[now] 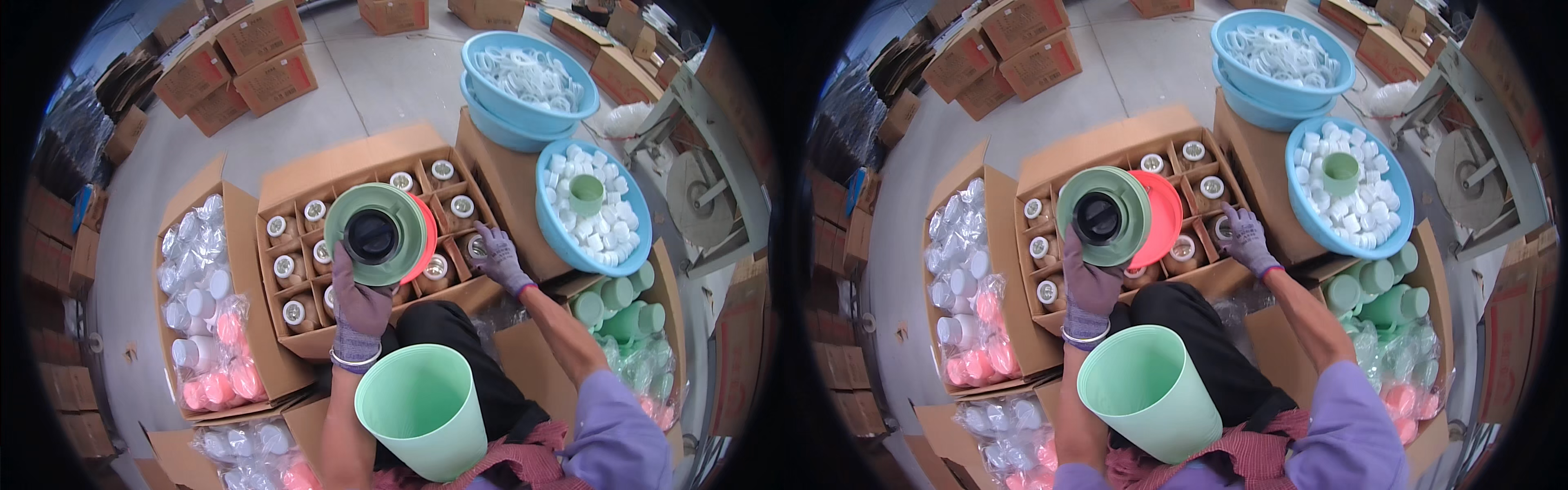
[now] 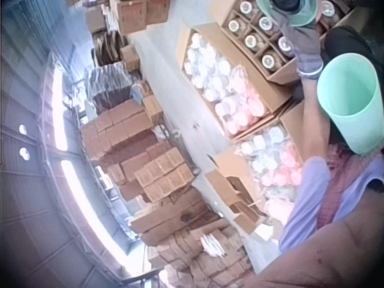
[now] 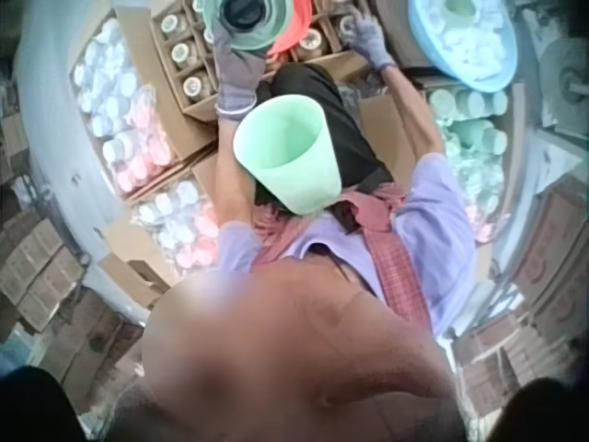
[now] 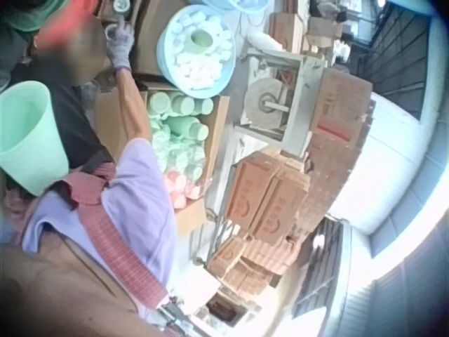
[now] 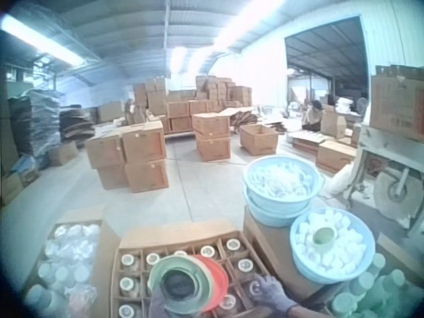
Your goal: The person assembles thermos bottles by inserting the inner stainless steel liner into the outer shell, placing a black rubber seal, and screwing on the lid. They then wrap each completed unit in a clear plastic bag and place it into a cardboard box.
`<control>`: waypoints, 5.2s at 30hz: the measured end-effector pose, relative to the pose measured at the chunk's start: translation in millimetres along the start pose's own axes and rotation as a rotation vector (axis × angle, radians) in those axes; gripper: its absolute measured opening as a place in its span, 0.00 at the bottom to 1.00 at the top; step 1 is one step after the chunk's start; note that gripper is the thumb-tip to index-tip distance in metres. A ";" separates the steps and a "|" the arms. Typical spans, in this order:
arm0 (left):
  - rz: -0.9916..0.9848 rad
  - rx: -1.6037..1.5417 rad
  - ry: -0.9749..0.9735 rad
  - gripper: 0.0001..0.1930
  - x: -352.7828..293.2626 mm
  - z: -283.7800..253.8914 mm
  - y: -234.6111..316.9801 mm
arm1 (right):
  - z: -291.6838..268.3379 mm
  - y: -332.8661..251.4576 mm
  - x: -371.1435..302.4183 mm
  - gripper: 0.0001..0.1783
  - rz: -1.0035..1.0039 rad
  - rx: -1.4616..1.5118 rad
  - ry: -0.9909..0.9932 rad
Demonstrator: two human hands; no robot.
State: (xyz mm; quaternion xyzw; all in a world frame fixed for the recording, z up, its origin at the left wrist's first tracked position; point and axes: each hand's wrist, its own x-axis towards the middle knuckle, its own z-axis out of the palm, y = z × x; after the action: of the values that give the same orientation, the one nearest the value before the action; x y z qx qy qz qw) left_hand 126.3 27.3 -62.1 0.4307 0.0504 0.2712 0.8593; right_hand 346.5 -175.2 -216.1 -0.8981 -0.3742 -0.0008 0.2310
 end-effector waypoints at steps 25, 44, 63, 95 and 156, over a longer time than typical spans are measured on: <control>0.058 0.585 0.169 0.11 -125.4 0.4 39.3 | -178.5 -211.4 -68.5 0.47 -0.234 1.164 -0.611; -0.078 0.688 0.086 0.32 -146.1 7.3 88.6 | -168.2 -220.0 -87.4 0.14 -0.056 1.033 -0.385; 0.074 0.809 -0.195 0.24 -145.8 23.2 70.8 | -161.9 -212.2 -109.6 0.20 -0.349 1.033 -0.284; -0.314 0.838 -0.462 0.27 -229.3 80.7 69.3 | -306.4 -187.1 -189.8 0.33 -0.087 0.330 -0.346; -0.991 1.081 -0.373 0.34 -189.4 119.9 96.6 | -226.7 -164.3 -147.8 0.23 -0.365 0.142 -0.712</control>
State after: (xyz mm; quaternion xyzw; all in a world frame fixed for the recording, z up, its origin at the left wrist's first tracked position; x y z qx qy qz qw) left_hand -36.7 -108.0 59.0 0.7578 0.2180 -0.2864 0.5442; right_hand 168.5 -267.9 28.7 -0.7429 -0.5832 0.2950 0.1447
